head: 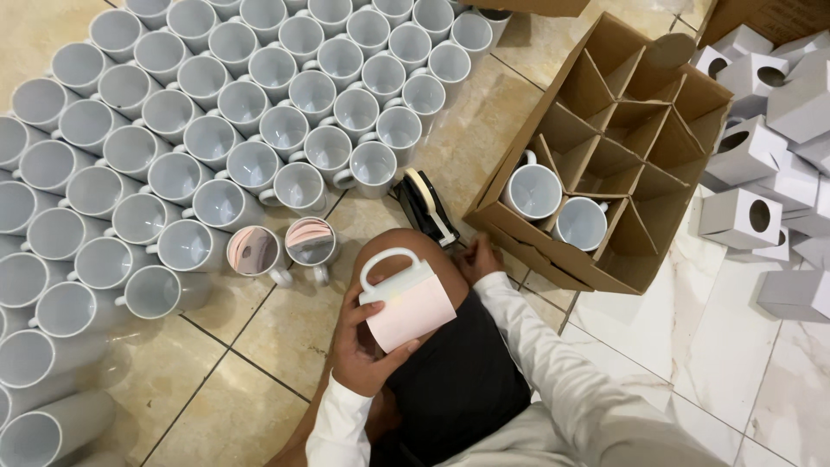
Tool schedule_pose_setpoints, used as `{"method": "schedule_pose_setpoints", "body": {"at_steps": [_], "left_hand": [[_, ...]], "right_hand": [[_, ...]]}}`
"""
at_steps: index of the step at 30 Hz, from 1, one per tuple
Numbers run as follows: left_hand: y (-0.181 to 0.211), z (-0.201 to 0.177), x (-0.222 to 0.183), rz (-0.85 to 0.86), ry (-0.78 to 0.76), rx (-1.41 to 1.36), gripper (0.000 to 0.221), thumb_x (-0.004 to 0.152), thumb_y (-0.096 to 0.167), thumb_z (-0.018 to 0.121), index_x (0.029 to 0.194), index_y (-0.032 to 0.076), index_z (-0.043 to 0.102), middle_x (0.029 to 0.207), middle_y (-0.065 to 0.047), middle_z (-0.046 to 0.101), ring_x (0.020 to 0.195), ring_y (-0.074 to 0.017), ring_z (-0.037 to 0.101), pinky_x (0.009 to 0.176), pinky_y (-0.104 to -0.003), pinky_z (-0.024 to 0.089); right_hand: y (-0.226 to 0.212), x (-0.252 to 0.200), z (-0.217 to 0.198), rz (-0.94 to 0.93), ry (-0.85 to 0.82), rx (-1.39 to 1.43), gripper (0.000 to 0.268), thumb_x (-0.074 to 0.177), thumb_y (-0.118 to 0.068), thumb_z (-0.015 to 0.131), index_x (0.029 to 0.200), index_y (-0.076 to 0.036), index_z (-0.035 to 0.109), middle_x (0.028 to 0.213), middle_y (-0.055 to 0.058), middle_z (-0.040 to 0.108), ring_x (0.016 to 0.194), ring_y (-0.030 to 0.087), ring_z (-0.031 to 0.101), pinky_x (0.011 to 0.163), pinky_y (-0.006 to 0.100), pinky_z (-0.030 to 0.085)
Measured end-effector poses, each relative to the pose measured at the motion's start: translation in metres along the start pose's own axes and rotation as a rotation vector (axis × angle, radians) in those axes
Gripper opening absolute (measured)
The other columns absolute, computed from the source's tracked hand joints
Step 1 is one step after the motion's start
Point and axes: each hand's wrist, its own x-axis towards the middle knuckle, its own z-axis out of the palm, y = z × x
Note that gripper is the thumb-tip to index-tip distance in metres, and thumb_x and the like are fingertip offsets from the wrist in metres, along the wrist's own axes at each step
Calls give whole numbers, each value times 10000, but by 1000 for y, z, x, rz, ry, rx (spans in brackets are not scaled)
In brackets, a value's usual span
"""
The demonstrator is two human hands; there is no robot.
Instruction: The person applies adhesive labels to the surfaces of ceramic mugs before placing them into a cardboard divider box.
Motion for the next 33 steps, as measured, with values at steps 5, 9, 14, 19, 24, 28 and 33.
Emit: {"method": "schedule_pose_setpoints", "body": {"at_steps": [5, 9, 14, 19, 24, 28, 33], "left_hand": [[2, 4, -8, -66, 110, -27, 571, 689, 140, 826, 1163, 163, 509, 1365, -180, 422, 1283, -318, 463, 1038, -423, 389], [7, 2, -2, -119, 172, -133, 584, 669, 126, 823, 1154, 171, 500, 1355, -170, 429, 1276, -297, 445, 1017, -399, 375], [-8, -3, -10, -18, 339, -15, 626, 610, 118, 891, 1113, 35, 526, 1300, -211, 487, 1186, -289, 522, 1027, -440, 349], [-3, -14, -16, -11, 440, -30, 623, 618, 106, 886, 1114, 40, 514, 1288, -190, 476, 1175, -280, 513, 1032, -449, 348], [10, -21, -12, 70, 420, -55, 591, 643, 77, 864, 1114, 40, 509, 1330, -218, 416, 1219, -307, 477, 1022, -433, 385], [12, -25, -12, 72, 416, -82, 574, 665, 79, 850, 1121, 49, 503, 1343, -211, 395, 1230, -295, 461, 1015, -436, 402], [12, -23, -13, 67, 414, -126, 550, 681, 75, 837, 1113, 48, 498, 1349, -208, 378, 1232, -284, 458, 1007, -412, 415]], "right_hand": [[-22, -44, -21, -290, 155, 435, 280, 831, -187, 703, 1067, -56, 630, 914, 77, 693, 813, 136, 667, 717, 269, 567], [-104, -95, -84, -299, 111, 778, 138, 851, -88, 681, 954, 3, 661, 854, 160, 703, 662, 179, 632, 649, 296, 573], [-157, -151, -101, -701, 16, 799, 55, 878, 39, 573, 840, 27, 610, 1035, 239, 571, 804, 266, 633, 616, 340, 570], [-175, -169, -69, -813, -98, 764, 22, 812, 103, 605, 817, 88, 621, 719, 183, 637, 550, 194, 610, 481, 274, 544], [-171, -158, -35, -596, -192, 786, 523, 797, 45, 683, 1091, -18, 255, 672, 141, 672, 557, 154, 630, 518, 240, 550], [-180, -159, -39, -516, -215, 705, 555, 802, -16, 713, 1057, -47, 221, 659, 131, 683, 540, 151, 620, 514, 238, 537], [-166, -146, -36, -468, -247, 656, 579, 791, -52, 741, 1067, -75, 232, 586, 96, 629, 534, 152, 610, 525, 209, 517]]}}
